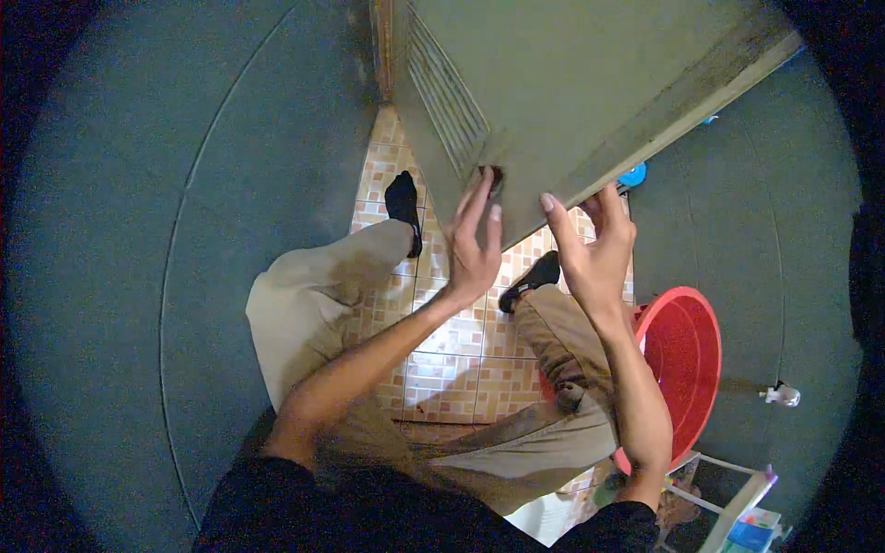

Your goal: The person sands the surface of a wooden door using a piece of sandpaper.

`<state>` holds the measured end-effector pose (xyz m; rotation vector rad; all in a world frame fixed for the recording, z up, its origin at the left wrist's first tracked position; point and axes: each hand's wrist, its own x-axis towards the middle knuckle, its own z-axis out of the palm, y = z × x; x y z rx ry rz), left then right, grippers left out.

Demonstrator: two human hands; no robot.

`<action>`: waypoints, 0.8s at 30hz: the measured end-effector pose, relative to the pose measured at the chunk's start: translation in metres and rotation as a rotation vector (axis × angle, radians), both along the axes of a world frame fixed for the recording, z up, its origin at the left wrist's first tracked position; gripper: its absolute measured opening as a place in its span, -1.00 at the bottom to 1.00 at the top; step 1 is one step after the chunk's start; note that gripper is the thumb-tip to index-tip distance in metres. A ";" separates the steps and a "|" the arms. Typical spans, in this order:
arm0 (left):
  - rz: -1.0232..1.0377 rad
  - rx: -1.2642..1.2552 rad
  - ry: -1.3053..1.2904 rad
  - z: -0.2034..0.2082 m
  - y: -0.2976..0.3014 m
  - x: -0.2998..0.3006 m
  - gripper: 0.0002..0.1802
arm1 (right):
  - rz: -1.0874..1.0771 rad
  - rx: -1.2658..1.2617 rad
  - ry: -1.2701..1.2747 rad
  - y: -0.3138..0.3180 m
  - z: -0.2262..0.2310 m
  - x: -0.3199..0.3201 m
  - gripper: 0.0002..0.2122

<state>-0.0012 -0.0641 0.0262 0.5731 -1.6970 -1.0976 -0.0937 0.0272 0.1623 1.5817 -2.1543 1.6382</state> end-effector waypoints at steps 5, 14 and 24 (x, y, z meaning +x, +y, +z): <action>-0.098 0.200 0.051 -0.015 0.021 -0.005 -0.32 | -0.009 -0.006 -0.024 -0.002 -0.002 0.004 -0.64; -0.116 0.074 0.003 0.008 0.021 -0.006 -0.26 | -0.046 -0.010 -0.032 0.000 -0.003 -0.001 -0.64; -0.099 0.228 -0.004 -0.026 0.015 -0.009 -0.25 | -0.029 0.012 -0.029 -0.001 -0.002 0.006 -0.58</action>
